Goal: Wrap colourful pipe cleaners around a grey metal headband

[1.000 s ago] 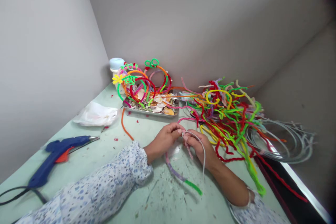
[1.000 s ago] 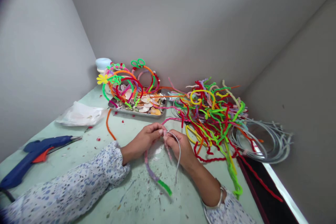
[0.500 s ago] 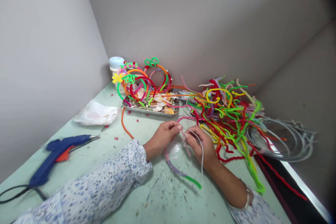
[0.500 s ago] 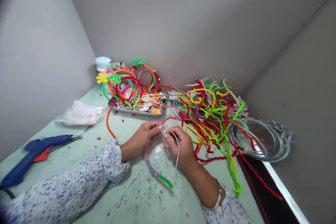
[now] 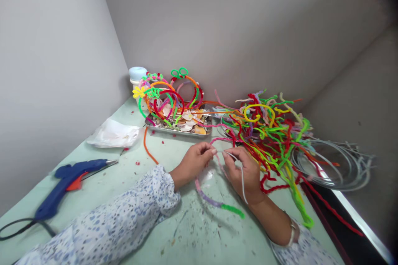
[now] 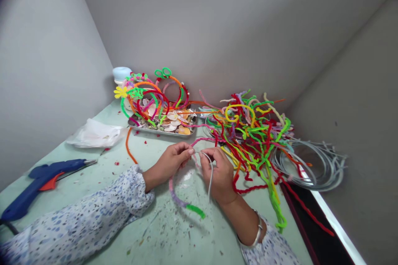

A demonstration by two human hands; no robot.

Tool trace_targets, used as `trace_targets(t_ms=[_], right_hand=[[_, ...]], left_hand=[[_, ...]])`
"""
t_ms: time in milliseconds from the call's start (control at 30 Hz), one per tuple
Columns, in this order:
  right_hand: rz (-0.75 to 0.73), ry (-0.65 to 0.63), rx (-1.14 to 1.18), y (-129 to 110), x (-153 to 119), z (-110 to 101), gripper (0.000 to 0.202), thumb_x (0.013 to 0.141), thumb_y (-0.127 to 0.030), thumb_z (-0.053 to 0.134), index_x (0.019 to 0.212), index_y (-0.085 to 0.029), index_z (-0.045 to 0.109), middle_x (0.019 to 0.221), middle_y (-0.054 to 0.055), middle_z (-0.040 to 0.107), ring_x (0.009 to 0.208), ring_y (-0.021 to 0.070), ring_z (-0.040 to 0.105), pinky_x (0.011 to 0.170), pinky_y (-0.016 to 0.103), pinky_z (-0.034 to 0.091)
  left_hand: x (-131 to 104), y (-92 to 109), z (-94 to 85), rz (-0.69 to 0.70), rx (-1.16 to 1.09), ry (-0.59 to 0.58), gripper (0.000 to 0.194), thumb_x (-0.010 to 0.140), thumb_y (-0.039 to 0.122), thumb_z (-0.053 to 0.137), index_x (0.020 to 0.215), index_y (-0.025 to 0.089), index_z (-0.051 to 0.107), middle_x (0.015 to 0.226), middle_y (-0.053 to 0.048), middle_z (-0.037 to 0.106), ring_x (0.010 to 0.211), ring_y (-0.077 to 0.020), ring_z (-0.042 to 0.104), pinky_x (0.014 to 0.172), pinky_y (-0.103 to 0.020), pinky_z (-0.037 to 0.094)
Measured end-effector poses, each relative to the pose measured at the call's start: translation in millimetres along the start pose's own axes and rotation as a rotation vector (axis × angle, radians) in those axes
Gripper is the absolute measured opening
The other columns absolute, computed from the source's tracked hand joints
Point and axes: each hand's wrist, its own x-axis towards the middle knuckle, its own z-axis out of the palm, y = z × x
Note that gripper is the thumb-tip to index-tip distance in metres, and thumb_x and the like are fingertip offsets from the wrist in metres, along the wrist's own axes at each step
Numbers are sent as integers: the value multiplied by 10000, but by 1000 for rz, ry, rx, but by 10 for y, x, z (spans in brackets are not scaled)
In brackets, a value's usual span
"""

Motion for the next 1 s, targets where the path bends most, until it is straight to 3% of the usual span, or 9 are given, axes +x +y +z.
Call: trace_targets(t_ms=[367, 600, 1000], right_hand=[[-1, -14, 9, -6, 2, -2, 27, 812, -213, 599, 814, -187, 592, 743, 1, 590, 669, 131, 547, 634, 259, 437], [113, -6, -48, 13, 1, -5, 74, 828, -262, 571, 809, -194, 593, 739, 7, 598, 681, 150, 548, 652, 279, 434], [62, -20, -39, -44, 9, -1, 77, 824, -257, 570, 776, -196, 573, 701, -8, 575, 629, 132, 529, 611, 255, 424]], left_hand=[[-33, 40, 2, 134, 225, 40, 185, 821, 310, 495, 760, 149, 561, 595, 37, 472, 548, -89, 422, 536, -206, 341], [-53, 58, 32, 66, 54, -17, 213, 810, 360, 525, 825, 148, 545, 612, 40, 466, 526, -82, 418, 505, -195, 355], [-64, 44, 18, 121, 171, 41, 182, 796, 319, 551, 757, 142, 567, 632, 25, 505, 554, -82, 446, 532, -196, 358]])
